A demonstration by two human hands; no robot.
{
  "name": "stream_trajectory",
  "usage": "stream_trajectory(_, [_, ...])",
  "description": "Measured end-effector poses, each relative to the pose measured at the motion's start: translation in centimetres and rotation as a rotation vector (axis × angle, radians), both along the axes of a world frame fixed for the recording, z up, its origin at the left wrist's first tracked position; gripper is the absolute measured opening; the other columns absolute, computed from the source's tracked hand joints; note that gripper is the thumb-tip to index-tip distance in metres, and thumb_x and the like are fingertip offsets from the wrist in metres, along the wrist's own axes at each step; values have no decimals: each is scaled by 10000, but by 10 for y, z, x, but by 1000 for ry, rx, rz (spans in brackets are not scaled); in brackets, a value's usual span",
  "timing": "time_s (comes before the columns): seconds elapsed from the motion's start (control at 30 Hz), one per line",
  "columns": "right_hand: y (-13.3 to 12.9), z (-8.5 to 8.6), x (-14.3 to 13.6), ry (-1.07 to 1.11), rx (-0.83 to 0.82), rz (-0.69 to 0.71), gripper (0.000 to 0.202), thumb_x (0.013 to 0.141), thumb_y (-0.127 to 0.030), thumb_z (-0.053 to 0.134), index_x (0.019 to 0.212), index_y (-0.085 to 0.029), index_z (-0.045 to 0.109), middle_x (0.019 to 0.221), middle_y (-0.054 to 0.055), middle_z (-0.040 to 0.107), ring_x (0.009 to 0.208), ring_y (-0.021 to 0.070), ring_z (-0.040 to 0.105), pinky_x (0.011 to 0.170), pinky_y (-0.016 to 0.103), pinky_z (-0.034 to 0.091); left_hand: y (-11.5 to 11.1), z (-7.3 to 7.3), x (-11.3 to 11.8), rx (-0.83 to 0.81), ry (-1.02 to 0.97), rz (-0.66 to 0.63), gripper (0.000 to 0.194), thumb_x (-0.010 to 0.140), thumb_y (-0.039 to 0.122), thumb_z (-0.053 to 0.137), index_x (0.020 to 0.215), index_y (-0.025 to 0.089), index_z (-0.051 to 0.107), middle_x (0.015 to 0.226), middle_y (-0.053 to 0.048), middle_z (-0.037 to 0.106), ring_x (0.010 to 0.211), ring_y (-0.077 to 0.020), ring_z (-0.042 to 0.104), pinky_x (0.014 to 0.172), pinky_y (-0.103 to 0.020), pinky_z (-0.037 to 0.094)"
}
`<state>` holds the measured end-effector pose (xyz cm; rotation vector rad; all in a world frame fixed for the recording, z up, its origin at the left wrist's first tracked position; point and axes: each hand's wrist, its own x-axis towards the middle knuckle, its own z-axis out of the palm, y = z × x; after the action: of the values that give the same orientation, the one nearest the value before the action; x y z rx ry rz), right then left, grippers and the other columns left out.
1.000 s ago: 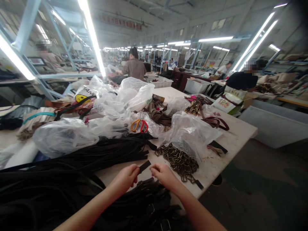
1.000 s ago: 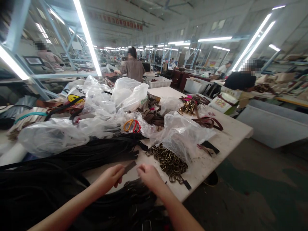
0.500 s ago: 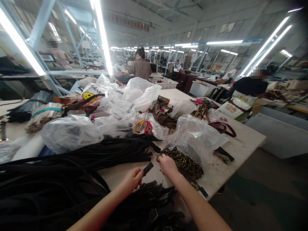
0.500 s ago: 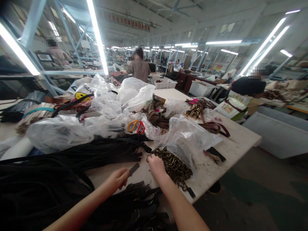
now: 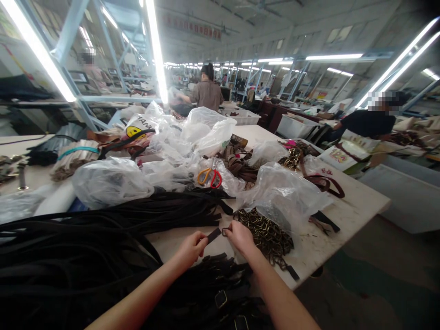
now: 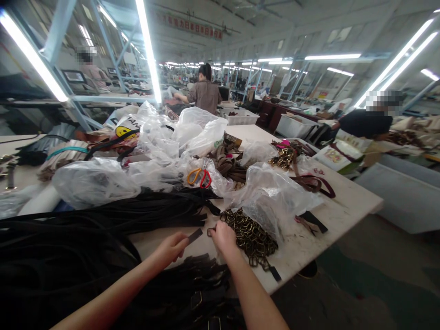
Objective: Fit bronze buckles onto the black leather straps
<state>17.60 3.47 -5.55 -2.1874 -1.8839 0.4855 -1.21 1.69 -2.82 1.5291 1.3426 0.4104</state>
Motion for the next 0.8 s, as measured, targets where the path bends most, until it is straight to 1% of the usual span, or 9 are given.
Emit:
stream_trajectory(0.07, [-3, 0, -2, 40, 26, 28, 111, 722, -289, 529, 701, -180, 530, 745, 34, 598, 697, 162, 560, 590, 245, 348, 0, -2, -1, -6, 7, 6, 271, 746, 389, 369, 788, 162, 511, 457, 68, 439, 351, -74, 349, 358, -184, 261])
stream_trajectory(0.13, [-9, 1, -2, 162, 66, 35, 102, 719, -279, 530, 685, -187, 505, 699, 2, 572, 668, 137, 534, 584, 230, 348, 1, -3, -2, -10, 4, 18, 274, 742, 397, 378, 792, 164, 514, 454, 69, 440, 354, -76, 351, 357, -184, 260])
stream_trajectory(0.2, [-18, 5, -3, 410, 95, 28, 155, 710, -313, 546, 654, -188, 476, 619, -25, 522, 604, 122, 495, 560, 227, 349, 2, -4, -2, -10, -9, 39, 272, 740, 401, 385, 782, 165, 512, 452, 71, 437, 355, -75, 352, 358, -184, 261])
stream_trajectory(0.27, [-26, 13, -4, 729, 80, 21, 218, 694, -359, 572, 637, -188, 449, 563, -45, 472, 542, 108, 452, 527, 226, 350, 3, -5, -2, -12, -35, 68, 268, 740, 408, 389, 764, 166, 501, 451, 75, 430, 354, -70, 348, 358, -182, 258])
stream_trajectory(0.33, [-32, 24, -6, 1000, 30, 10, 252, 686, -387, 588, 654, -187, 438, 552, -52, 463, 516, 97, 438, 504, 223, 352, 3, -3, -2, -37, -70, 93, 272, 738, 423, 396, 751, 165, 485, 445, 79, 420, 348, -62, 334, 356, -178, 248])
stream_trajectory(0.43, [-38, 38, -11, 1299, -29, -55, 280, 659, -384, 634, 717, -181, 450, 597, -47, 486, 538, 95, 480, 496, 216, 363, 0, 5, -2, -129, -179, 74, 310, 727, 468, 426, 750, 162, 469, 432, 86, 408, 344, -51, 307, 356, -172, 224])
stream_trajectory(0.6, [-40, 43, -14, 1609, -130, -201, 338, 612, -366, 696, 782, -182, 468, 622, -51, 497, 529, 72, 490, 467, 181, 356, -7, 21, -5, -236, -350, 7, 373, 704, 522, 487, 741, 152, 457, 428, 89, 405, 357, -36, 294, 368, -167, 200])
stream_trajectory(0.73, [-45, 44, -15, 1783, -269, -253, 349, 588, -324, 726, 787, -182, 477, 610, -59, 495, 480, 40, 453, 420, 143, 319, -9, 20, -6, -251, -367, -84, 359, 723, 502, 491, 766, 146, 478, 443, 87, 410, 370, -37, 315, 378, -163, 224])
stream_trajectory(0.8, [-49, 45, -19, 1838, -355, -247, 344, 580, -299, 735, 781, -177, 485, 596, -63, 486, 458, 26, 427, 400, 127, 296, -9, 18, -6, -233, -346, -123, 359, 733, 499, 483, 782, 144, 496, 453, 86, 410, 375, -39, 320, 379, -163, 239])
